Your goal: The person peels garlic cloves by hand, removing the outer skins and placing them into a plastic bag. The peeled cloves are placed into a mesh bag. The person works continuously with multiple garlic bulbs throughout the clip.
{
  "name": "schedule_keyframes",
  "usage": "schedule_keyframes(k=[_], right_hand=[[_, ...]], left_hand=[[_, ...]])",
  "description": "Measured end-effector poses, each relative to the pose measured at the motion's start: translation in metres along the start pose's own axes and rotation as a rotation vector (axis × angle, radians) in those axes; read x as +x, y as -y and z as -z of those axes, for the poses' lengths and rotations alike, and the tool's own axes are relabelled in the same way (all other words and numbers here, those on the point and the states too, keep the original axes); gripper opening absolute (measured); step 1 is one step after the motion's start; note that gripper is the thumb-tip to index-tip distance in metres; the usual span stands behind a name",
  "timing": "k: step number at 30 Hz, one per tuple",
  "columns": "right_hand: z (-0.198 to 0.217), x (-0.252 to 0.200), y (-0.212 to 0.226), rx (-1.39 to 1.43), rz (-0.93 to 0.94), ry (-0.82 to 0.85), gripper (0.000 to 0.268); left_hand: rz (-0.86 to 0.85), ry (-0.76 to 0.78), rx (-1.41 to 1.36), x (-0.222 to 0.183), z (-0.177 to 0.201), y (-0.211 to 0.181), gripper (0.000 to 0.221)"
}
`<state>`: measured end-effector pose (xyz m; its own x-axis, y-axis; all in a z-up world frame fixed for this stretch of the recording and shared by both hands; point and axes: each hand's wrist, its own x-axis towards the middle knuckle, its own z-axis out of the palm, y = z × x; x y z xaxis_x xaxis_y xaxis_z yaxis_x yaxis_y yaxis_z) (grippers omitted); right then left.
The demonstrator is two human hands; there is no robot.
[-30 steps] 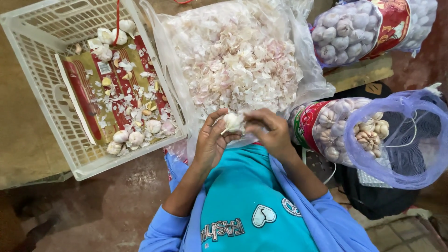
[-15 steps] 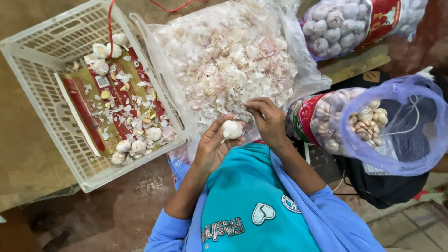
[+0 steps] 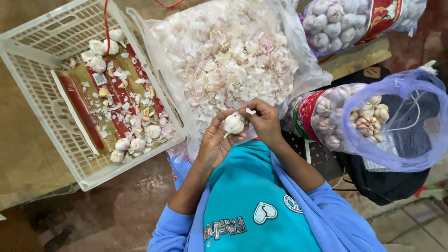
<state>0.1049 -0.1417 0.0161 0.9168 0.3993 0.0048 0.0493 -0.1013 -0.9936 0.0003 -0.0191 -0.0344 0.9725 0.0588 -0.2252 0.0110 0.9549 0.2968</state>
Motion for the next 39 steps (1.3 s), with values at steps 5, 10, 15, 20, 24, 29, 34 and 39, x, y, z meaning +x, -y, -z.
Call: schedule_keyframes(k=[5, 10, 15, 20, 24, 29, 34, 39], right_hand=[[0.012, 0.009, -0.014, -0.250, 0.194, 0.010, 0.029], [0.010, -0.006, -0.005, -0.306, 0.255, 0.092, 0.031], [0.000, -0.015, 0.000, -0.056, 0.066, 0.164, 0.043], [0.003, -0.018, -0.017, 0.081, -0.065, 0.149, 0.041], [0.011, -0.020, -0.021, 0.078, -0.048, 0.207, 0.039], [0.009, -0.013, -0.005, 0.067, -0.028, 0.212, 0.023], [0.009, -0.011, -0.009, 0.118, -0.022, 0.212, 0.014], [0.011, -0.012, 0.025, 0.073, -0.039, 0.246, 0.011]], left_hand=[[0.005, -0.031, -0.036, -0.004, 0.002, -0.005, 0.045], [-0.021, -0.084, -0.090, -0.003, 0.007, 0.005, 0.039], [-0.067, -0.258, 0.030, -0.001, 0.035, 0.017, 0.027], [-0.126, -0.298, 0.067, -0.006, 0.050, 0.028, 0.024], [-0.154, -0.266, 0.095, -0.012, 0.041, 0.025, 0.025], [-0.127, -0.226, 0.174, -0.008, 0.022, 0.014, 0.032], [-0.109, -0.194, 0.201, -0.010, 0.011, 0.009, 0.043], [-0.080, -0.194, 0.189, -0.012, 0.000, -0.003, 0.047]])
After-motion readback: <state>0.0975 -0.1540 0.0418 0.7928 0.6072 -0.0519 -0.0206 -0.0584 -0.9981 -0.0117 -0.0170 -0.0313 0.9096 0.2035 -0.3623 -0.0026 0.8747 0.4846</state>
